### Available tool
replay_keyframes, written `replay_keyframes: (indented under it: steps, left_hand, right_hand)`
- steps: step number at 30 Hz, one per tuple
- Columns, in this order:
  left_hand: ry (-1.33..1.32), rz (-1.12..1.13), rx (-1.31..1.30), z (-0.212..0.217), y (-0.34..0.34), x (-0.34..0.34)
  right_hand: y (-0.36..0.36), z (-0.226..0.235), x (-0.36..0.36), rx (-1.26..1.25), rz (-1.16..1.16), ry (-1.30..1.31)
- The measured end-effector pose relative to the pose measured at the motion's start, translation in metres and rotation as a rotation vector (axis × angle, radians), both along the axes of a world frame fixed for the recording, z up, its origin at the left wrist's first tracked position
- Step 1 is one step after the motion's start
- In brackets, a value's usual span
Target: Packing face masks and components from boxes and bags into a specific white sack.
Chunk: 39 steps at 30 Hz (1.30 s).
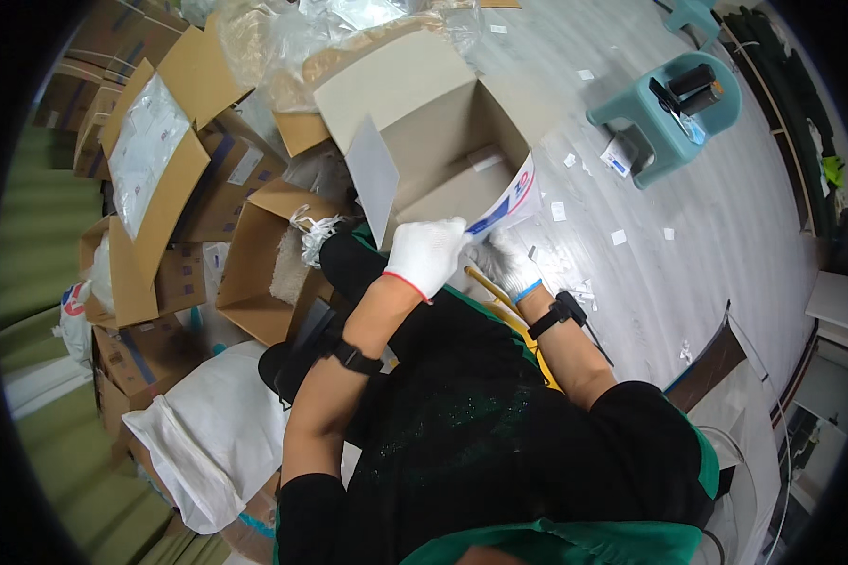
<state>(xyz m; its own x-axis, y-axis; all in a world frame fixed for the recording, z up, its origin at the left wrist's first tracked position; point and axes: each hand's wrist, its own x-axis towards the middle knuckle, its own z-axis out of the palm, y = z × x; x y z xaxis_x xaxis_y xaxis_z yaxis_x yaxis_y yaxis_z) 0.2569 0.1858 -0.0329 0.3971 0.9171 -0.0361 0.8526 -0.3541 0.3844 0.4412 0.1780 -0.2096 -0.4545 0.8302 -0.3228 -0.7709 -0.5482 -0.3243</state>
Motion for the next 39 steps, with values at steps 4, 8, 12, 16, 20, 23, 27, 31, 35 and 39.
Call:
replay_keyframes:
  steps: [4, 8, 12, 16, 20, 23, 27, 31, 35, 39]
  left_hand:
    - [-0.163, -0.024, -0.014, 0.059, 0.001, -0.007]
    - [-0.239, 0.266, -0.066, 0.084, 0.006, -0.026]
    - [-0.187, 0.339, 0.596, 0.095, -0.014, -0.03]
    - [-0.537, 0.564, 0.833, 0.107, -0.05, -0.034]
    - [-0.862, 0.449, 0.169, 0.082, -0.072, -0.027]
    - [-0.981, 0.812, -0.038, 0.063, -0.069, -0.002]
    - [-0.897, 0.547, 0.091, 0.055, -0.074, -0.019]
    - [-0.814, 0.372, -0.032, 0.052, -0.071, -0.04]
    - [-1.1, 0.476, -0.26, 0.053, -0.044, -0.024]
    - [-0.899, 0.435, -0.261, 0.024, -0.009, 0.001]
  right_hand:
    - [0.006, 0.052, -0.021, 0.079, -0.054, 0.292]
    - [0.014, 0.109, -0.028, 0.103, -0.014, 0.244]
    - [0.014, 0.135, -0.031, 0.176, -0.119, 0.22]
    - [0.013, 0.146, -0.015, 0.168, -0.185, 0.174]
    - [0.002, 0.144, -0.023, 0.14, -0.199, 0.155]
    - [-0.004, 0.126, -0.037, 0.08, -0.118, 0.022]
    - [-0.015, 0.096, -0.01, -0.152, 0.125, -0.194]
    - [-0.024, 0.08, 0.001, -0.152, -0.122, 0.457]
    - [-0.017, 0.08, 0.016, -0.284, -0.369, 0.117]
    - [0.007, 0.049, 0.065, -0.197, -0.61, 0.044]
